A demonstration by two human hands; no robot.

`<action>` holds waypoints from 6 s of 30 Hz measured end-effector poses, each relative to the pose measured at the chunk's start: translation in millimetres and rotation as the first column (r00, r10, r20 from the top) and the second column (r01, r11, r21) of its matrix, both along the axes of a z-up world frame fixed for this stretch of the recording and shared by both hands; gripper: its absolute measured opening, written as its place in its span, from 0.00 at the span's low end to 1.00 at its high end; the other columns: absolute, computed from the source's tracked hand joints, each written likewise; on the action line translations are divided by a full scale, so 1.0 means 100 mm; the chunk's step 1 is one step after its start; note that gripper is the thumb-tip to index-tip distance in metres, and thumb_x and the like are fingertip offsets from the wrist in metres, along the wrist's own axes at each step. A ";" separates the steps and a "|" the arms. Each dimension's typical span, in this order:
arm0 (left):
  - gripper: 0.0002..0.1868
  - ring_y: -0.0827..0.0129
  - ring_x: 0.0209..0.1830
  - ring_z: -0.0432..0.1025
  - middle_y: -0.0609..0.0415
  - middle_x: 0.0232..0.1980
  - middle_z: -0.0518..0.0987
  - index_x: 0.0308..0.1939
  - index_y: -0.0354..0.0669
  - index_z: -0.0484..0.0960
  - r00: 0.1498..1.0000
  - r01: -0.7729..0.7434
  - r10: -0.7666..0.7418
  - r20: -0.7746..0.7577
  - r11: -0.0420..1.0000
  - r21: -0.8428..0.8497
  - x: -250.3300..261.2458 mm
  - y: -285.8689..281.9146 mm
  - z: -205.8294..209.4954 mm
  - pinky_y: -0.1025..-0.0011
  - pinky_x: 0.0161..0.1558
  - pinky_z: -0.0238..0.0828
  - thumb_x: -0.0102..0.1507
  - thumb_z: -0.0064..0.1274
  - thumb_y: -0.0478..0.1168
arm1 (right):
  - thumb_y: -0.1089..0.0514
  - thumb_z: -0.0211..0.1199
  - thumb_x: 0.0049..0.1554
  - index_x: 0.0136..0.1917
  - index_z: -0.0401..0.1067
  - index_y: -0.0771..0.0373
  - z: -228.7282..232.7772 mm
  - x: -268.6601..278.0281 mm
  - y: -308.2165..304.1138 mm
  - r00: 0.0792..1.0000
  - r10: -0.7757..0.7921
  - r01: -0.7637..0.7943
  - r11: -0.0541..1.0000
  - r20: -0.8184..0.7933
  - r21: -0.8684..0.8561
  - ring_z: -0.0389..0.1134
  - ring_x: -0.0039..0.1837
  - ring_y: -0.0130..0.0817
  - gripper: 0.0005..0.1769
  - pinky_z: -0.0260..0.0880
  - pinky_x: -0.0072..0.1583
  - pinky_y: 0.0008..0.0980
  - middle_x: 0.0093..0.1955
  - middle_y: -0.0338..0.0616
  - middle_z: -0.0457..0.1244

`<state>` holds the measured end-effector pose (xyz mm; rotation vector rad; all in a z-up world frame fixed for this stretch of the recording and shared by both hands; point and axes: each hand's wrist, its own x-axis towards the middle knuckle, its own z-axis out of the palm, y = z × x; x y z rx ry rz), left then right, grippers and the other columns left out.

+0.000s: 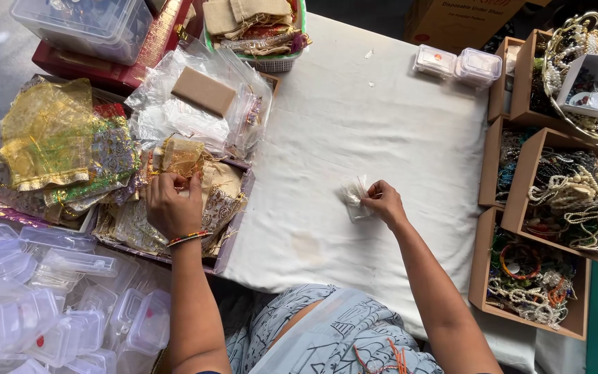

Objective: The person lays a beaded necklace on a white tablecloth, folds it, and places it into a small plastic bag. They then wrap the bag in a small cloth pouch, fold the pouch, and place it into a clear plastic container. The process is repeated with a second necklace.

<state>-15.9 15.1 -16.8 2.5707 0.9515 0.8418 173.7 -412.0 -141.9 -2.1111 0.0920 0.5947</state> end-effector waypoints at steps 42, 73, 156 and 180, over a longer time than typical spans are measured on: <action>0.07 0.60 0.44 0.78 0.52 0.47 0.75 0.38 0.40 0.84 0.527 0.849 -0.846 -0.075 0.523 0.072 1.56 -1.41 0.48 0.63 0.41 0.79 0.62 0.50 0.30 | 0.35 0.81 0.39 0.54 0.71 0.63 -0.04 -0.17 -0.02 0.994 -0.076 0.091 0.969 0.072 -0.228 0.71 0.43 0.30 0.40 0.73 0.45 0.33 0.41 0.40 0.67; 0.15 0.60 0.52 0.78 0.53 0.54 0.82 0.56 0.48 0.80 0.945 0.140 -0.087 -0.314 0.978 0.152 -0.15 0.11 -0.24 0.64 0.52 0.77 0.67 0.62 0.43 | 0.38 0.79 0.45 0.50 0.72 0.61 0.11 -0.32 -0.02 0.990 -0.074 0.096 0.978 0.120 -0.186 0.68 0.40 0.26 0.31 0.69 0.43 0.30 0.37 0.37 0.67; 0.28 0.59 0.55 0.73 0.54 0.58 0.78 0.63 0.42 0.79 0.485 0.873 -0.874 0.033 0.482 -0.070 1.00 -2.44 -1.17 0.65 0.55 0.75 0.57 0.56 0.27 | 0.55 0.65 0.58 0.52 0.80 0.59 -0.02 -0.55 0.43 0.895 -0.301 0.309 0.951 0.329 0.032 0.69 0.55 0.40 0.10 0.72 0.54 0.39 0.56 0.43 0.64; 0.14 0.58 0.48 0.73 0.53 0.46 0.78 0.50 0.44 0.81 0.660 0.733 -0.742 0.118 0.600 -0.321 0.90 -2.46 -1.10 0.61 0.49 0.73 0.60 0.56 0.32 | 0.69 0.74 0.41 0.55 0.60 0.56 -0.27 -0.77 0.34 0.788 -0.601 0.573 0.641 -0.130 0.510 0.65 0.47 0.24 0.34 0.70 0.51 0.27 0.45 0.30 0.60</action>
